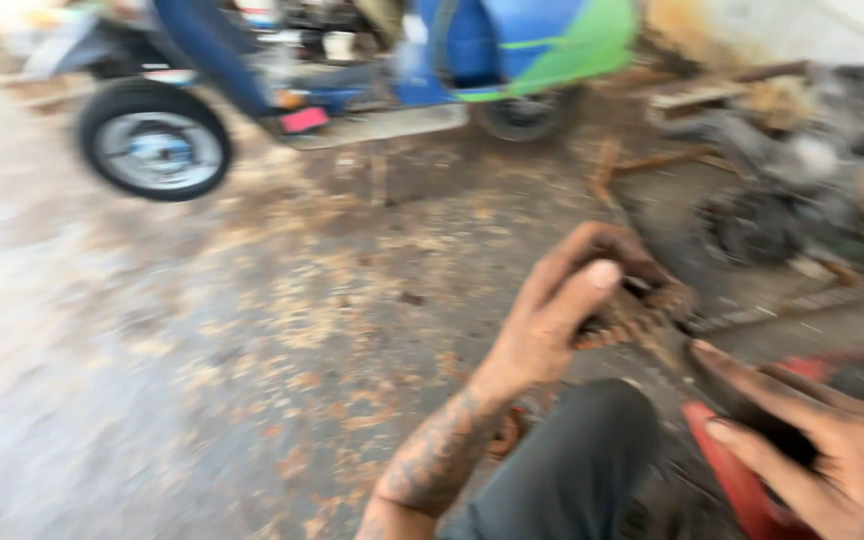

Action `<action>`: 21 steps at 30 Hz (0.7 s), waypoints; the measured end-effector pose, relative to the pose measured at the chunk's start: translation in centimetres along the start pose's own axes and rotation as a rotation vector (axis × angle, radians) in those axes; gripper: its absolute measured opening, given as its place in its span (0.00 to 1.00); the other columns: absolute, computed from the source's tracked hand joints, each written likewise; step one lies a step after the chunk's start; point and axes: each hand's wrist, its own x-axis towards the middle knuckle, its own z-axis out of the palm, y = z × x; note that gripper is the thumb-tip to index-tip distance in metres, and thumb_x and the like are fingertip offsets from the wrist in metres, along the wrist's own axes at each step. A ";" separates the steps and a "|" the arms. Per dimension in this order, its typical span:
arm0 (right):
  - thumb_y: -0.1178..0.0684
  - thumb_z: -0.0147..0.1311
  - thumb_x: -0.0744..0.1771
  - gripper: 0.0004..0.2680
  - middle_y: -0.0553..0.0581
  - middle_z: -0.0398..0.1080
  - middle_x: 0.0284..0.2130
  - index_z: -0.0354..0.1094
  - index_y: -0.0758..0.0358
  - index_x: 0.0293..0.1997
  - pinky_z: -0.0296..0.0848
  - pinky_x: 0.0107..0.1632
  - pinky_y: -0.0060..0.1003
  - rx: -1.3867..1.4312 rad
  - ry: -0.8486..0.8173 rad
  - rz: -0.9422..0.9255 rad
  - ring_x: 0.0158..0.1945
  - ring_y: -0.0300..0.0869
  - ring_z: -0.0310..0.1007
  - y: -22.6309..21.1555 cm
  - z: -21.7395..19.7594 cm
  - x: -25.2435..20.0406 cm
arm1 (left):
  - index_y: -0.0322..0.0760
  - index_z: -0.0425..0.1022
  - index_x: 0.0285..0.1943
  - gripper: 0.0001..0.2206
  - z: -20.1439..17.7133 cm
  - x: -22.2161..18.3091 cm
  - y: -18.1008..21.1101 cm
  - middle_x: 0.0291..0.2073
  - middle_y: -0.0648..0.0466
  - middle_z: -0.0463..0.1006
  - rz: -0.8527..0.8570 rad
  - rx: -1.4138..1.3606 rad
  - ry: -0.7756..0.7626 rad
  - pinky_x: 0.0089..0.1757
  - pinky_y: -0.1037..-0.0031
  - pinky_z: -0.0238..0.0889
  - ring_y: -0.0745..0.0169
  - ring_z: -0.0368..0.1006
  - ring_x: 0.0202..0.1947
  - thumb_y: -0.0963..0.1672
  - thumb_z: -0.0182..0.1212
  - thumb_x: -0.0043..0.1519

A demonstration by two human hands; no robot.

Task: Cleaning a motorcycle engine gear using a wire brush and a cloth.

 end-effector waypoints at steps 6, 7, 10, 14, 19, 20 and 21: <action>0.77 0.59 0.57 0.39 0.37 0.56 0.77 0.55 0.49 0.76 0.85 0.33 0.55 0.461 -0.388 0.020 0.35 0.59 0.92 15.0 14.6 11.9 | 0.34 0.71 0.64 0.14 -3.4 -1.9 -0.4 0.54 0.49 0.79 0.002 -0.142 0.049 0.62 0.65 0.68 0.60 0.76 0.57 0.48 0.48 0.81; 0.77 0.59 0.57 0.39 0.37 0.56 0.77 0.55 0.49 0.76 0.85 0.33 0.55 0.479 -0.403 -0.005 0.35 0.59 0.92 14.2 15.9 12.4 | 0.34 0.71 0.64 0.14 -3.9 -2.0 0.0 0.54 0.49 0.79 0.002 -0.110 0.062 0.62 0.65 0.68 0.60 0.76 0.57 0.48 0.48 0.81; 0.76 0.59 0.56 0.38 0.43 0.57 0.75 0.55 0.53 0.74 0.82 0.40 0.54 0.579 -0.365 -0.093 0.40 0.58 0.89 13.5 19.0 11.3 | 0.38 0.72 0.66 0.16 -4.0 -2.1 -0.3 0.55 0.53 0.79 -0.022 0.037 0.020 0.64 0.67 0.69 0.64 0.76 0.57 0.51 0.45 0.81; 0.74 0.57 0.52 0.37 0.56 0.61 0.71 0.57 0.63 0.70 0.75 0.54 0.53 0.726 -0.182 -0.233 0.52 0.56 0.81 13.6 20.2 8.4 | 0.38 0.71 0.68 0.16 -3.3 -2.1 -1.2 0.56 0.53 0.78 -0.050 -0.002 0.007 0.64 0.66 0.70 0.63 0.76 0.58 0.50 0.46 0.81; 0.72 0.56 0.48 0.37 0.68 0.65 0.67 0.60 0.72 0.67 0.68 0.68 0.52 0.825 0.133 -0.335 0.63 0.55 0.73 13.9 18.2 5.8 | 0.38 0.70 0.63 0.17 -0.4 -0.5 0.0 0.54 0.51 0.77 -0.086 0.043 -0.083 0.61 0.66 0.69 0.60 0.75 0.56 0.52 0.45 0.77; 0.69 0.59 0.51 0.35 0.60 0.61 0.70 0.58 0.66 0.68 0.61 0.71 0.48 0.665 0.086 -0.313 0.70 0.47 0.62 14.0 17.3 4.9 | 0.36 0.69 0.62 0.17 0.4 -0.2 0.1 0.54 0.52 0.76 -0.098 0.061 -0.060 0.62 0.66 0.66 0.61 0.73 0.57 0.51 0.46 0.75; 0.67 0.63 0.55 0.34 0.52 0.56 0.74 0.57 0.59 0.70 0.53 0.74 0.44 0.507 0.036 -0.283 0.77 0.39 0.52 14.1 16.4 4.1 | 0.35 0.69 0.61 0.18 1.2 0.2 0.1 0.53 0.52 0.75 -0.110 0.079 -0.038 0.62 0.67 0.63 0.61 0.72 0.57 0.51 0.46 0.74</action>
